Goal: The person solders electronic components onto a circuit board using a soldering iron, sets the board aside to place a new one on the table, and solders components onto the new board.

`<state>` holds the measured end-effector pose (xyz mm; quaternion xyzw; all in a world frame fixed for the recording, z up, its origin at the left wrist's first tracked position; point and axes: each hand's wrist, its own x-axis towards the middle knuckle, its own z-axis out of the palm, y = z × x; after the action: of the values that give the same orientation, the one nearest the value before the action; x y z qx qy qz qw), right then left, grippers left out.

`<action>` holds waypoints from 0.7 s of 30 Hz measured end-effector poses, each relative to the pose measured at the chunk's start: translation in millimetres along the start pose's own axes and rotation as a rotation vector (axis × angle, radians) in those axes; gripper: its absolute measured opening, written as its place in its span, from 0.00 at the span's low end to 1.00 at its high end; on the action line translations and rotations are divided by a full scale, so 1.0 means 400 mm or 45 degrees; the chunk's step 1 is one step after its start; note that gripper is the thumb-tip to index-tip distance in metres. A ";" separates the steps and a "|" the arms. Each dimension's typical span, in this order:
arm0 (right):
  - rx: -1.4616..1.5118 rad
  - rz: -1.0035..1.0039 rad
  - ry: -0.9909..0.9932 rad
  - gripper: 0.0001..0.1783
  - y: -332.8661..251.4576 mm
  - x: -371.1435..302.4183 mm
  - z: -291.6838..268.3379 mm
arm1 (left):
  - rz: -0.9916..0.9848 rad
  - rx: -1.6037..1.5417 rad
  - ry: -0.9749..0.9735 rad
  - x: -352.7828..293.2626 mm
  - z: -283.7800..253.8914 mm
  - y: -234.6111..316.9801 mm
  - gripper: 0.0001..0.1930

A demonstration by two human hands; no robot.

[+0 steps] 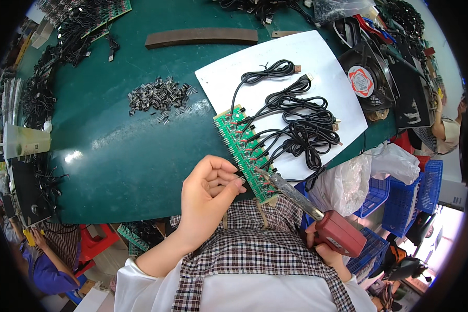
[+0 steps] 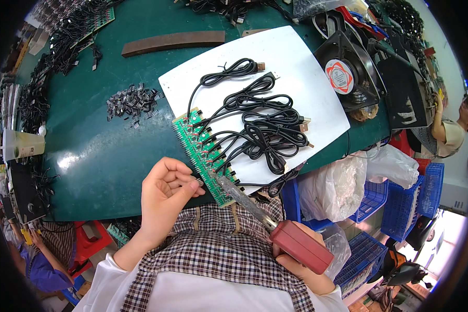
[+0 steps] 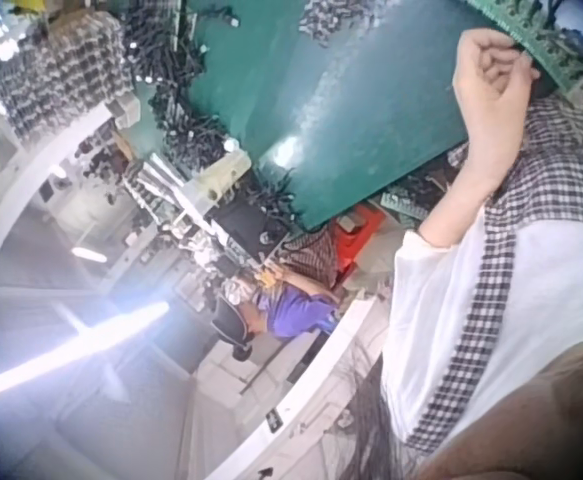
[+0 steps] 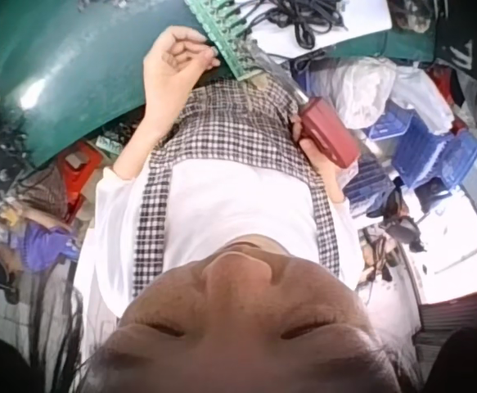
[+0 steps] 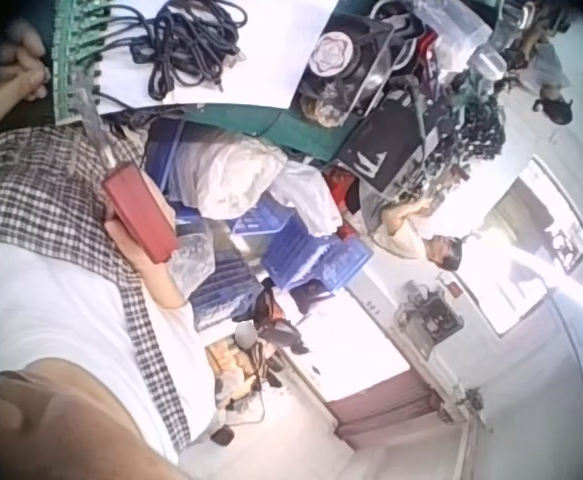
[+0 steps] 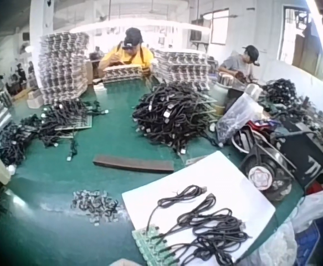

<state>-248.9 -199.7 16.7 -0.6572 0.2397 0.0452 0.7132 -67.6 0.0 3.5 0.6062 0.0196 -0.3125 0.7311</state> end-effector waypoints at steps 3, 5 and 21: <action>-0.004 0.007 0.004 0.27 0.007 -0.003 -0.004 | 0.036 -0.012 0.009 0.007 0.010 -0.003 0.09; 0.001 -0.017 0.012 0.27 0.009 -0.001 0.001 | 0.062 -0.026 0.043 0.010 0.015 -0.010 0.10; 0.009 0.090 0.004 0.30 0.019 0.001 0.003 | 0.124 -0.056 0.111 0.010 0.031 -0.027 0.10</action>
<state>-251.0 -197.7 9.8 -0.6459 0.2640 0.0684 0.7131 -73.8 -13.7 -4.2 0.6033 0.0287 -0.2493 0.7570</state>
